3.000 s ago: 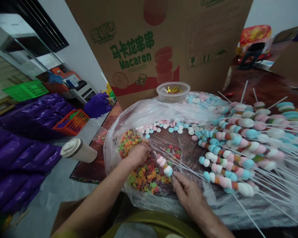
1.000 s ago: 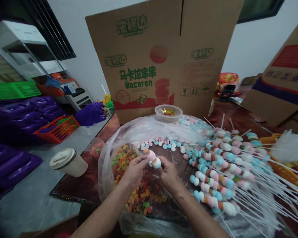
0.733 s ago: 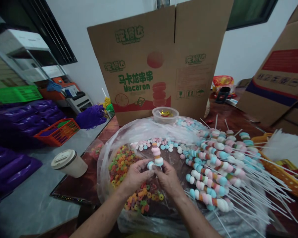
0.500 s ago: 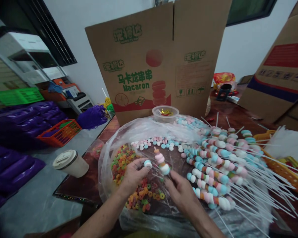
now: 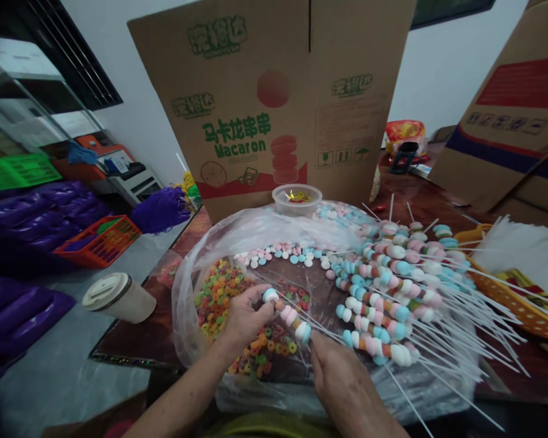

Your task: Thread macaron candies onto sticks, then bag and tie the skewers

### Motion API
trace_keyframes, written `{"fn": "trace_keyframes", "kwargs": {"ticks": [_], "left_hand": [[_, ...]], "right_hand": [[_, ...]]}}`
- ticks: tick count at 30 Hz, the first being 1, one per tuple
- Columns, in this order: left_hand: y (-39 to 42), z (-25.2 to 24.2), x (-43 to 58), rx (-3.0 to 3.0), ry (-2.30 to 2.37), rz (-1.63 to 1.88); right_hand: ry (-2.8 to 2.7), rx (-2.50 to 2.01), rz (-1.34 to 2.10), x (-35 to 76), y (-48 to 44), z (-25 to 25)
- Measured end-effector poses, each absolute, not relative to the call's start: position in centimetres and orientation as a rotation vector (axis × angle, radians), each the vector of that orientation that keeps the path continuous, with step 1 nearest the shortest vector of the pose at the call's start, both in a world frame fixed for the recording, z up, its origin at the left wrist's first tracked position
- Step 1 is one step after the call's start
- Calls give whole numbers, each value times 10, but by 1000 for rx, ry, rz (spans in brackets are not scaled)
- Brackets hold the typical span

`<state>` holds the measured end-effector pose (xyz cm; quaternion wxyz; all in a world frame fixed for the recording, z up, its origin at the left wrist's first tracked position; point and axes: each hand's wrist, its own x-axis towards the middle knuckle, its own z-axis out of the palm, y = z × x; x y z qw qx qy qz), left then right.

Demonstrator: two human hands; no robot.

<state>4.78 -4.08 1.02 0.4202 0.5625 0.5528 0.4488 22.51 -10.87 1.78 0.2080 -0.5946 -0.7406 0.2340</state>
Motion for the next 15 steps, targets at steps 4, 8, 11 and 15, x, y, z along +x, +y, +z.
{"fn": "trace_keyframes", "kwargs": {"ticks": [4, 8, 11, 15], "left_hand": [[-45, 19, 45, 1636, 1415, 1048], [-47, 32, 42, 1903, 1348, 986], [-47, 33, 41, 2021, 1287, 914], [-48, 21, 41, 2028, 1284, 862]], "right_hand": [[-2117, -1716, 640, 221, -110, 21], [-2192, -1857, 589, 221, -113, 27], [-2252, -1971, 569, 221, -114, 34], [-2279, -2068, 581, 215, -111, 38]]}}
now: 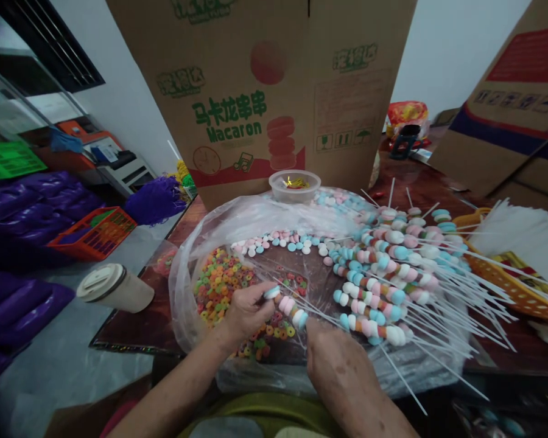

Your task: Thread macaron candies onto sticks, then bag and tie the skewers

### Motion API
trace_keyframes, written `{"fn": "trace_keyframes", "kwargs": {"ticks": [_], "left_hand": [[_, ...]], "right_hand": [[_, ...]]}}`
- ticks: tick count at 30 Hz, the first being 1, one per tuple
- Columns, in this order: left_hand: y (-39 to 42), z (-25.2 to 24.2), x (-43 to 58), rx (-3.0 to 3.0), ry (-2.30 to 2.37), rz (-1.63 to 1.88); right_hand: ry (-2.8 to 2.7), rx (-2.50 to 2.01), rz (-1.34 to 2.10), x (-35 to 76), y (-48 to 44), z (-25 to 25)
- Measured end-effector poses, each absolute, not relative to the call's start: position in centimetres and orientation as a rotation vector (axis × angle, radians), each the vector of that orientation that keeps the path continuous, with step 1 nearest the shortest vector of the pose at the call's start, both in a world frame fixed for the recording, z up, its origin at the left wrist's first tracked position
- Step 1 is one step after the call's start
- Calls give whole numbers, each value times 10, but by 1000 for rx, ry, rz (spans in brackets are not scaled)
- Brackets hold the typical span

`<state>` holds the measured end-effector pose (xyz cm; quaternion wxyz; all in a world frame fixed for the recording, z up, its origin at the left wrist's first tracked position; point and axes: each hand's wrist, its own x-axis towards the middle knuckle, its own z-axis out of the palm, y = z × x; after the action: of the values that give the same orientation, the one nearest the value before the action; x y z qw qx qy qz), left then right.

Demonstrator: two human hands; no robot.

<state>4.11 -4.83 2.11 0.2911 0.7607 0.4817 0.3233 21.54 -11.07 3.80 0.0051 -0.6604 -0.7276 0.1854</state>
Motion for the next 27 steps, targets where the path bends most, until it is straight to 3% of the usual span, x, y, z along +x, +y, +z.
{"fn": "trace_keyframes", "kwargs": {"ticks": [7, 13, 19, 27], "left_hand": [[-53, 19, 39, 1835, 1235, 924], [-32, 13, 46, 942, 1186, 1196], [-36, 8, 81, 503, 970, 1180], [-50, 1, 99, 485, 987, 1335]], "right_hand": [[-2145, -1844, 659, 206, -102, 16], [-2156, -1760, 622, 203, -105, 7], [-2184, -1768, 661, 196, -106, 7], [-2148, -1757, 732, 178, -104, -2]]}}
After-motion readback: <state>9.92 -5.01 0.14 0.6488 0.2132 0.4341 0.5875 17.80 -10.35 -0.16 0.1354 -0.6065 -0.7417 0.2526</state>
